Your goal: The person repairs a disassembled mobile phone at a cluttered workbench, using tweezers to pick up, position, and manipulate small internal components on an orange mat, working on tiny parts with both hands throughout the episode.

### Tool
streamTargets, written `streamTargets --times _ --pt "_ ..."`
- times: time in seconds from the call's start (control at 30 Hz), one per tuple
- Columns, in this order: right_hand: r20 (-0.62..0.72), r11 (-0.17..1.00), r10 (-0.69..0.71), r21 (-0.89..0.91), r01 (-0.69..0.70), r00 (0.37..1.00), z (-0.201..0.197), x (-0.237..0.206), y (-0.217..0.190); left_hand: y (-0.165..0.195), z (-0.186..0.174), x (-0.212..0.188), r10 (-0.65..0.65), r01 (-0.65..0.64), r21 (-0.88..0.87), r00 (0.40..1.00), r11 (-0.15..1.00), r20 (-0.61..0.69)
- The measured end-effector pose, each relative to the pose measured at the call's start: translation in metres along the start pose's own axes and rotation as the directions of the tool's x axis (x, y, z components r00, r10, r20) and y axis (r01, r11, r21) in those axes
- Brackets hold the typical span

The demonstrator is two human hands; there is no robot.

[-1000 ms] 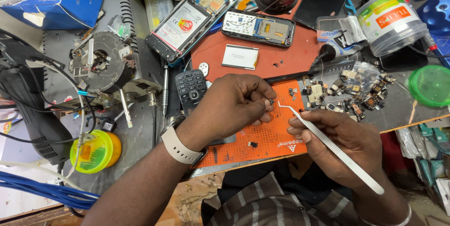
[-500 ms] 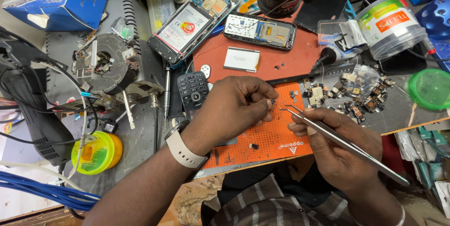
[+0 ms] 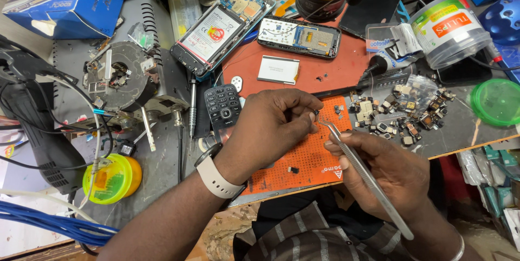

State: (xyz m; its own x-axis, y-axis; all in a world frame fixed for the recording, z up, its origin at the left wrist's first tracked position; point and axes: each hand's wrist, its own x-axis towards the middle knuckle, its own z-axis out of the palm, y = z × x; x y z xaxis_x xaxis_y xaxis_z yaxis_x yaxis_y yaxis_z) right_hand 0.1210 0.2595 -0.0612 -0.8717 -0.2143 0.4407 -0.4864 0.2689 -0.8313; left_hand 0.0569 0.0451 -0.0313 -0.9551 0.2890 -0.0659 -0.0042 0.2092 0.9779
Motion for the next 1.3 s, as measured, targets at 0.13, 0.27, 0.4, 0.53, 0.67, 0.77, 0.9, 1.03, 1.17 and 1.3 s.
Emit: streamTargets --times 0.13,0.27,0.4,0.53,0.67,0.77,0.9,1.03,1.17,1.3 --pt "0.028 0.993 -0.034 -0.116 0.037 0.999 -0.001 0.005 -0.004 0.0 0.0 0.0 0.02 -0.02 0.025 1.0 0.999 -0.002" --pt "0.028 0.979 -0.041 -0.197 0.046 0.999 -0.001 0.008 -0.006 0.002 0.001 -0.002 0.132 -0.128 0.105 0.991 0.986 -0.037" --pt "0.034 0.98 -0.069 -0.184 0.074 0.997 0.001 0.008 -0.006 0.007 0.001 -0.004 0.17 -0.148 0.247 0.983 0.958 -0.071" --pt "0.04 0.977 -0.083 -0.193 0.089 0.996 0.001 0.008 -0.005 0.009 0.002 -0.006 0.174 -0.149 0.251 0.981 0.956 -0.081" --pt "0.036 0.974 -0.1 -0.203 0.105 0.994 0.002 0.008 -0.003 0.009 0.002 -0.006 0.188 -0.159 0.255 0.978 0.954 -0.089" --pt "0.025 0.972 -0.096 -0.213 0.099 0.995 0.002 0.007 -0.004 0.008 0.003 -0.006 0.191 -0.164 0.254 0.978 0.953 -0.088" --pt "0.013 0.976 -0.067 -0.208 0.068 0.998 0.001 0.007 -0.006 0.009 0.003 -0.005 0.174 -0.147 0.265 0.981 0.953 -0.082" --pt "0.003 0.981 -0.037 -0.192 0.037 0.999 0.002 0.007 -0.007 0.009 0.003 -0.006 0.174 -0.149 0.27 0.982 0.951 -0.073" --pt "-0.012 0.983 -0.012 -0.183 0.009 1.0 0.001 0.007 -0.007 0.01 0.003 -0.005 0.214 -0.182 0.309 0.974 0.934 -0.073" --pt "-0.021 0.991 0.004 -0.134 -0.007 1.0 0.001 0.006 -0.006 0.01 0.004 -0.007 0.246 -0.212 0.318 0.967 0.924 -0.07"
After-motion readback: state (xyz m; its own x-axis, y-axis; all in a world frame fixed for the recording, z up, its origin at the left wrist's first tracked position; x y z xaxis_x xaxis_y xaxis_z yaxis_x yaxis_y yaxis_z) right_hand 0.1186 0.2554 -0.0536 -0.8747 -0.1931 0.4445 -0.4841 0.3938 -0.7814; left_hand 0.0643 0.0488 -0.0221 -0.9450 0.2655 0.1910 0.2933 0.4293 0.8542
